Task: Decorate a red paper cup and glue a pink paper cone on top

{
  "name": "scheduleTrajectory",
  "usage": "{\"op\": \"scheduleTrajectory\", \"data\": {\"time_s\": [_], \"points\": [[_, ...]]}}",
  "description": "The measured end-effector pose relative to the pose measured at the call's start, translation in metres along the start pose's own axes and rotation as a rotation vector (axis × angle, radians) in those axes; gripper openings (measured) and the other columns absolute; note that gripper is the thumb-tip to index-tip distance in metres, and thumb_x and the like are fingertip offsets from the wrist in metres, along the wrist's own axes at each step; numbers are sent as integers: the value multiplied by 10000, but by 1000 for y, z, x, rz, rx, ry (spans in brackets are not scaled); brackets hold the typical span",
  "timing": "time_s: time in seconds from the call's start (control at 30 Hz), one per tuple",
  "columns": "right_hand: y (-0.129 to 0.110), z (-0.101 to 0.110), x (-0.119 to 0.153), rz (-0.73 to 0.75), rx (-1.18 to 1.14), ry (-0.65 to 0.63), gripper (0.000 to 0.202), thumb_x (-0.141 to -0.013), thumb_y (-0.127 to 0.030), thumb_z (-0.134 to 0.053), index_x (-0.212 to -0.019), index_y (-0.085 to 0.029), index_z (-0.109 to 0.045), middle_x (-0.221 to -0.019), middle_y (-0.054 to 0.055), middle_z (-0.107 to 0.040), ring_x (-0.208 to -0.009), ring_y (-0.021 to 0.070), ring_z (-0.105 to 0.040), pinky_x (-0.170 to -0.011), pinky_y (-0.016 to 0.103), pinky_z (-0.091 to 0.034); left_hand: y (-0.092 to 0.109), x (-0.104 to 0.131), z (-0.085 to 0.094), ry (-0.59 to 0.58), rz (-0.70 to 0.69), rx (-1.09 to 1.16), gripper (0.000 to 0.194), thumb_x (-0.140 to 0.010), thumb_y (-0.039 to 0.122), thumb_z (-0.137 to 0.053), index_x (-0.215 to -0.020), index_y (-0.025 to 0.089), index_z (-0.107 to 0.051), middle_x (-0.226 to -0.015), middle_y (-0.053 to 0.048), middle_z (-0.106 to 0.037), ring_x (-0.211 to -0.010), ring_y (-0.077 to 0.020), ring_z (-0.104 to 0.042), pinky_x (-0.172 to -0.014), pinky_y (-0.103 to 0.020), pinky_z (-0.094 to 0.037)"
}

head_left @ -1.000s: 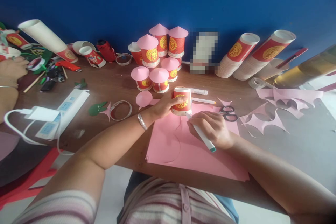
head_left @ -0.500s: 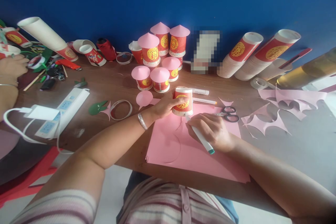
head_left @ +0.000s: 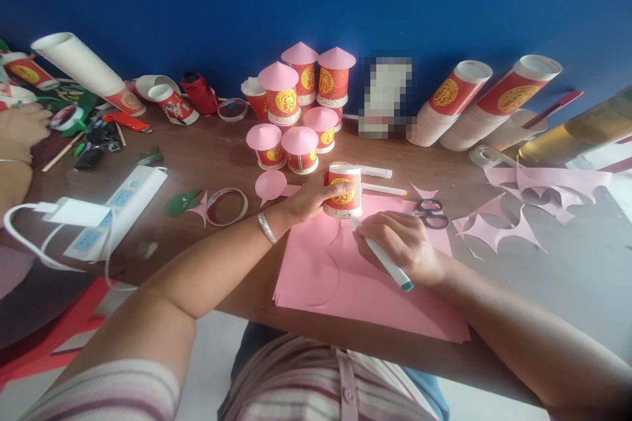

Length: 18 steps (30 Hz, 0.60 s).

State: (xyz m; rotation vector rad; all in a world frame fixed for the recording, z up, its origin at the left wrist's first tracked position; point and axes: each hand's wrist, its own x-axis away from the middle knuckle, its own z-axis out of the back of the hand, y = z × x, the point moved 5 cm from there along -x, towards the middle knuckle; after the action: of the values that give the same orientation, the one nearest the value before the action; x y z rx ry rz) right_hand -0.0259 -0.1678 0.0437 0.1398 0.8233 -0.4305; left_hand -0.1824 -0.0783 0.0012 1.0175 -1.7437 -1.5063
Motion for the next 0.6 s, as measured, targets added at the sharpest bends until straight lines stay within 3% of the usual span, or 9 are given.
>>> {"op": "scheduleTrajectory", "data": {"time_s": [0.37, 0.6], "points": [[1, -5, 3, 33, 48, -22, 212, -953, -18, -638, -1023, -203, -560, -722, -38, -641, -615, 119, -603, -561, 261, -502, 6, 0, -1, 7, -44, -28, 443, -852, 532, -791, -779, 196, -511, -787, 14, -497, -725, -124, -460, -671, -269, -453], [4, -4, 4, 23, 69, 2, 207, -933, -11, -647, -1003, -193, -577, -710, -29, -641, -594, 128, -586, -533, 271, -478, -1, 0, 1, -15, -20, 4, 397, -882, 519, -764, -871, 190, -543, -851, -8, -568, -784, -145, -526, -715, -285, -463]]}}
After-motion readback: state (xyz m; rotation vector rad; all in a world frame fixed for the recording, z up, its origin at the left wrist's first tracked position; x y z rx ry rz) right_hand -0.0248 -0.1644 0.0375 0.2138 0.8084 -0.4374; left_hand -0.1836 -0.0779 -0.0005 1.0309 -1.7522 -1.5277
